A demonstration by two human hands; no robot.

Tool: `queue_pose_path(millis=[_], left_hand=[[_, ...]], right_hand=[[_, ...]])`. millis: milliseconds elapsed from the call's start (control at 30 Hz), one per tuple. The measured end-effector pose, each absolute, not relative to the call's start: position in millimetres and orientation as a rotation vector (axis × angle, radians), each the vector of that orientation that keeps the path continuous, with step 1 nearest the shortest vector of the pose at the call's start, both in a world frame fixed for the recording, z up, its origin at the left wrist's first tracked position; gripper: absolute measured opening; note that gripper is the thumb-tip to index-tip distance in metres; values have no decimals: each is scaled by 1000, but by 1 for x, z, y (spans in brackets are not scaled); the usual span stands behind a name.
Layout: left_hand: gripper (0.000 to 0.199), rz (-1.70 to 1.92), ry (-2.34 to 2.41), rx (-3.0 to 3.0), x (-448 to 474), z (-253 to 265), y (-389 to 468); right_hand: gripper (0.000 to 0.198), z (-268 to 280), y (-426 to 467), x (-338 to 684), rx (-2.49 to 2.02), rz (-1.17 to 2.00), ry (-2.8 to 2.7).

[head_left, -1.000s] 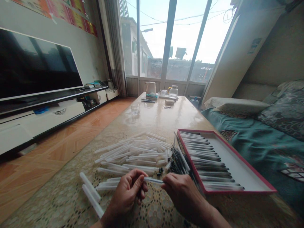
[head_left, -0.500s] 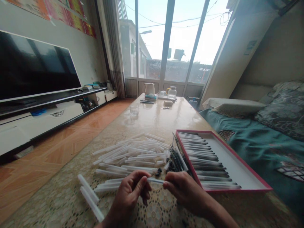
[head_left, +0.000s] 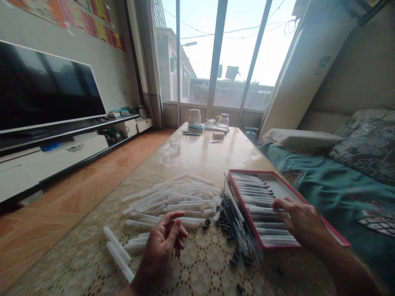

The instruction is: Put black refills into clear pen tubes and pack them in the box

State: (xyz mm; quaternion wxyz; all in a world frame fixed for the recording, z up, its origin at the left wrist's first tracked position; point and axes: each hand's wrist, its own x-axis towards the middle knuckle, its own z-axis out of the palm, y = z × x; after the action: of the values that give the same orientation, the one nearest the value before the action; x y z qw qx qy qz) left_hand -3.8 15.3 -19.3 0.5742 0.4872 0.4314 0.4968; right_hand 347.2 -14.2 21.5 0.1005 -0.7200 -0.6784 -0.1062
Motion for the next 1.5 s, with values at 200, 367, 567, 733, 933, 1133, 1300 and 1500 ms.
queue_pose_path(millis=[200,367,567,733,933,1133,1300,1500], left_hand=[[33,1162,1025,1124,-3,-20,16],[32,1167,1053,1123,-3,-21,15],[18,1140,1261,1292,-10,-19,13],[17,1081,1320,1270,-16,-14,15],[17,1083,1289,1263,-14,-14,16],[14,1040,1207,1325,-10,-18,11],[18,961,1014,1184,-4,-19,10],[34,818,770,744,2,-16,10]], right_hand=[[11,8,-11,348,-2192,-307,-2002],[9,3,-3,343,-2151,-266,-1998],[16,12,3,293,-1825,-69,-1981],[9,7,2,245,-1893,-250,-1995],[28,0,1,238,-1993,-536,-1982],[21,-3,3,240,-2006,-541,-1979],[18,-3,4,243,-1938,-509,-1869],[7,-1,-2,221,-1579,-64,-2082]])
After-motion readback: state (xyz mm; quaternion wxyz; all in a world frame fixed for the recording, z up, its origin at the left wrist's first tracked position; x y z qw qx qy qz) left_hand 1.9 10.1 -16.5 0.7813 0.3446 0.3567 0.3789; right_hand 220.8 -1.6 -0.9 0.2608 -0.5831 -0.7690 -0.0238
